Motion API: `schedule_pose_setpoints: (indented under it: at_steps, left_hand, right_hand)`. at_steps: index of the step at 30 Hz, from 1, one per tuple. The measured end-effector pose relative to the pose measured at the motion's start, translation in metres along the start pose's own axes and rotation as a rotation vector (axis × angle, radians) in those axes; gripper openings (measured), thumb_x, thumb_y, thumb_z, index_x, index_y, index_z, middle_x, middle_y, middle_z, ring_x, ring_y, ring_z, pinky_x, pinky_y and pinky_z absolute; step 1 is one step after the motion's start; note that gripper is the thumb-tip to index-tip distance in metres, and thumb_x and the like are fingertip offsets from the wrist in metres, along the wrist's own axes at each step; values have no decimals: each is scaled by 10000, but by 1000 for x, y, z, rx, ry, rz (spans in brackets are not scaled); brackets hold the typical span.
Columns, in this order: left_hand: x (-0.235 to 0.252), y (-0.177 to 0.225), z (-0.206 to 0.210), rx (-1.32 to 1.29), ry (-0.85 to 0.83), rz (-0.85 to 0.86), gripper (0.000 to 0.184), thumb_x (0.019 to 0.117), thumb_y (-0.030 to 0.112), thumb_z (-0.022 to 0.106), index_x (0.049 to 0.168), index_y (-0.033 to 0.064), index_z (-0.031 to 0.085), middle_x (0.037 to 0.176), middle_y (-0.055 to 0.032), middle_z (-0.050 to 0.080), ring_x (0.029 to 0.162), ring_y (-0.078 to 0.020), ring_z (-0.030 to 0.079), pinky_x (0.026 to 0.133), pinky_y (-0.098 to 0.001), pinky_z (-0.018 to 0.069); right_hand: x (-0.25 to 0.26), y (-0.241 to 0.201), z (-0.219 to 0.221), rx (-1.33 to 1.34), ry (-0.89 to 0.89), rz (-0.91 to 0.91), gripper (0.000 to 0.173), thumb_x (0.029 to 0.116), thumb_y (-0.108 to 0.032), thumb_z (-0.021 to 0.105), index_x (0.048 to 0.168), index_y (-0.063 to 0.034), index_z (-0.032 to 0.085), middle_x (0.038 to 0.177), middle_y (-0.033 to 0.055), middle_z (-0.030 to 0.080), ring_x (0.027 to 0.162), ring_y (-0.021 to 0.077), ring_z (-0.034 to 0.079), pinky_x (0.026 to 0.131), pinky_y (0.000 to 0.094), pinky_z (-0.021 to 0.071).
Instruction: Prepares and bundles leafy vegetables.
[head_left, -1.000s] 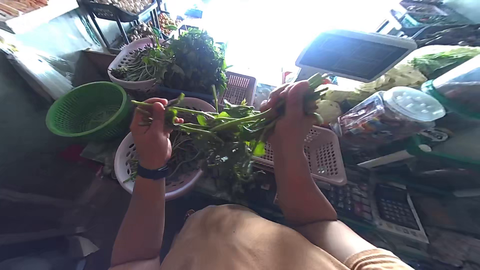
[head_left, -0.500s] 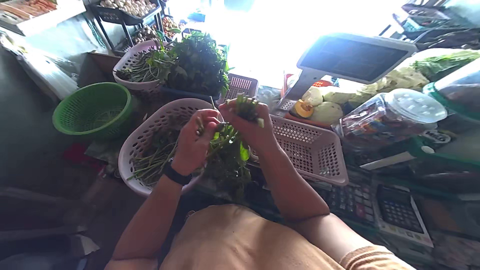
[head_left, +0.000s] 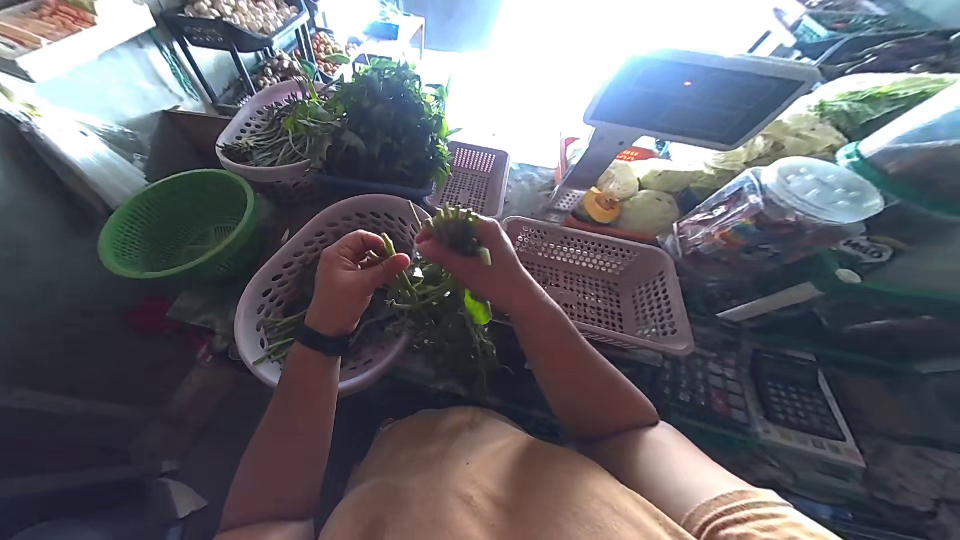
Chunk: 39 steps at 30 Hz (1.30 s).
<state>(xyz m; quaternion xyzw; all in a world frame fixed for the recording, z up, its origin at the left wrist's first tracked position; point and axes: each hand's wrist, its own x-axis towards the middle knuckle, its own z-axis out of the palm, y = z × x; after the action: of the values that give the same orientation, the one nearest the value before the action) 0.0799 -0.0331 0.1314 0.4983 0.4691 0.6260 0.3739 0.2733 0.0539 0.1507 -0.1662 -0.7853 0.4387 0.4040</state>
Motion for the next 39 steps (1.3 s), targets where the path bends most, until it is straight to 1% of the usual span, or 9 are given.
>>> schedule_pose_setpoints:
  at_steps: [4,11,15,19,22,25,29,34,39]
  left_hand:
    - [4,-6,14,-126,59,18,106,872,16,767,909,77,689,809,25,710,710,-58,675,693,-250,611]
    - [21,-7,1,72,119,247,82,917,115,752,964,77,697,814,54,714,710,-46,680,667,-241,602]
    - [22,-3,9,221,74,267,149,972,166,690,986,20,713,900,0,673,732,-53,671,684,-247,619]
    - [16,12,40,110,-66,297,212,948,86,712,1132,-11,672,850,6,701,712,-54,666,676,-241,598]
    - [25,6,31,45,-14,298,174,992,111,654,1141,39,599,870,22,691,729,-91,703,688,-308,644]
    - [45,-31,18,386,109,158,349,1043,257,566,1237,-31,597,1092,-152,654,947,-196,655,838,-371,559]
    - [65,-80,32,431,-254,-44,452,1053,226,569,1398,-64,535,1428,-268,533,1327,-349,533,1116,-488,443]
    - [67,-46,42,189,-96,229,292,1095,140,420,1055,-23,659,920,-65,721,863,-125,707,838,-355,606]
    - [39,19,52,458,-122,645,235,1048,128,548,1087,-26,722,933,-89,729,800,-103,687,763,-290,595]
  right_hand:
    - [6,5,3,-53,-78,116,369,818,-144,852,1141,-45,702,926,1,714,782,28,645,734,222,561]
    - [-5,10,-19,66,250,87,87,949,-130,703,1017,-75,702,916,-28,720,838,45,679,783,253,592]
    - [-12,19,-21,121,131,41,174,1000,-112,625,1122,9,648,1255,127,712,1108,232,719,968,399,610]
    - [-18,7,-5,-38,88,39,220,948,-96,700,1143,-8,648,1001,1,706,895,12,668,822,204,576]
    - [-23,5,-12,130,140,22,129,1001,-83,634,1110,-21,608,956,59,753,844,148,749,787,327,651]
    - [-27,2,-19,285,145,-5,163,1013,-95,616,1170,-75,573,963,54,746,858,182,749,809,363,649]
    - [-26,-9,-28,332,105,-65,261,1005,-75,599,1262,-30,600,960,37,745,867,177,748,832,385,650]
    - [-32,-32,-44,284,219,-7,192,977,-49,587,1158,-30,647,839,40,702,687,143,692,654,320,634]
    - [-28,-46,-49,165,315,25,217,911,-45,717,1123,-65,678,869,-32,735,753,80,713,714,262,636]
